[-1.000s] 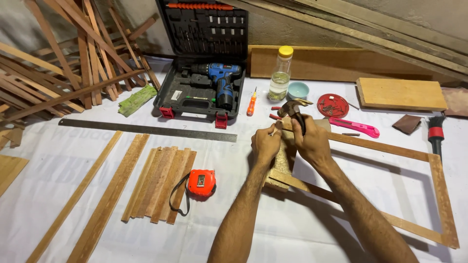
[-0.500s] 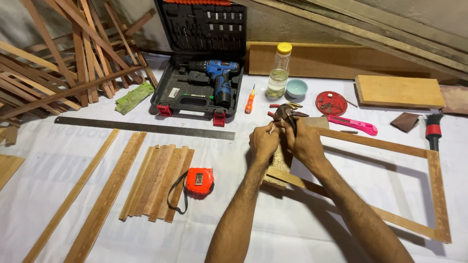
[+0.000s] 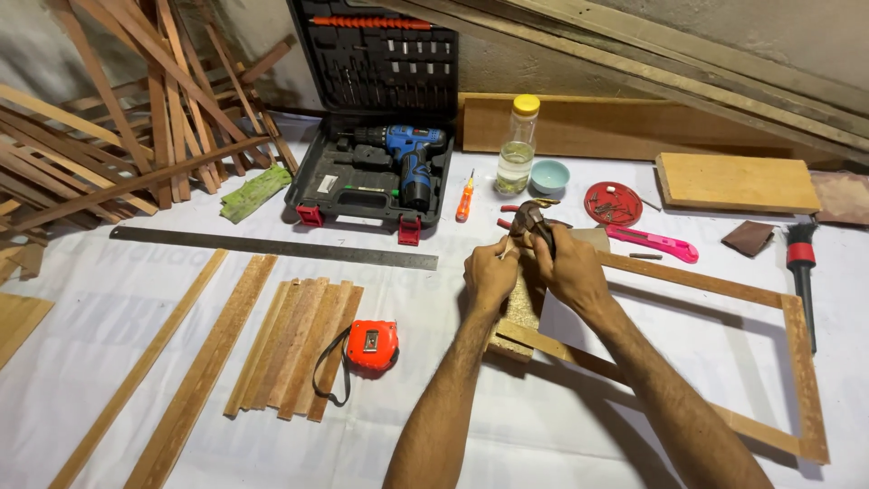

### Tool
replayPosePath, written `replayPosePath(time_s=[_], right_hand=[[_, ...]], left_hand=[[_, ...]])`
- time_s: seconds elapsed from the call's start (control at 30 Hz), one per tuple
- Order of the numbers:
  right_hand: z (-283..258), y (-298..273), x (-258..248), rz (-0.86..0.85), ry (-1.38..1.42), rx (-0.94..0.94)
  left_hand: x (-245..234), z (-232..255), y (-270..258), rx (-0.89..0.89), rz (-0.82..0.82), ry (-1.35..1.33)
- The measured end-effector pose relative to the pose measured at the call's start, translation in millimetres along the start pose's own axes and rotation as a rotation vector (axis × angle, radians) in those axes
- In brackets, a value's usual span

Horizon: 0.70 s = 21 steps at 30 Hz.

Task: The person assembles a rectangular wooden frame on a workbench. They position thin wood strips against a frame corner, hold nails in place, and drive them in with a hammer, working around the frame and adjusting pieces as they go.

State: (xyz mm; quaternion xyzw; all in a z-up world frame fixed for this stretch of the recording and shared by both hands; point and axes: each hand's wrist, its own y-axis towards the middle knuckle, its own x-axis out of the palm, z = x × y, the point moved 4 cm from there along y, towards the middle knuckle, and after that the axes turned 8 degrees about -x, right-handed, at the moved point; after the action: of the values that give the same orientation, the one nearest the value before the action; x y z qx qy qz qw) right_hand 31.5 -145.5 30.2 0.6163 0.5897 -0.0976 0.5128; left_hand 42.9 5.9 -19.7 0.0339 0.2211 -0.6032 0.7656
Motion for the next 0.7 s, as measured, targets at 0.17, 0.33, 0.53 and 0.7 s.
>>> replayPosePath(time_s=[0.17,0.33,0.53,0.7], right_hand=[[-4.7,-7.4,-2.5,0.093,0.051,-0.001],[2.1,0.7,2.1,0.005,-0.027,-0.037],[33.4,6.0,-30.5,-0.055,-0.059,0.348],[81.4,-3.9,-55.8,-0.115,-0.160,0.240]], left_hand=[[-10.7,17.5,-11.4,-0.011,0.005,0.031],[1.8,-2.5,2.6,-0.064,-0.016,0.056],[-12.1,9.7,-7.9,0.046,-0.055,0.069],[-21.3,17.3,-11.9,0.147,-0.081,0.060]])
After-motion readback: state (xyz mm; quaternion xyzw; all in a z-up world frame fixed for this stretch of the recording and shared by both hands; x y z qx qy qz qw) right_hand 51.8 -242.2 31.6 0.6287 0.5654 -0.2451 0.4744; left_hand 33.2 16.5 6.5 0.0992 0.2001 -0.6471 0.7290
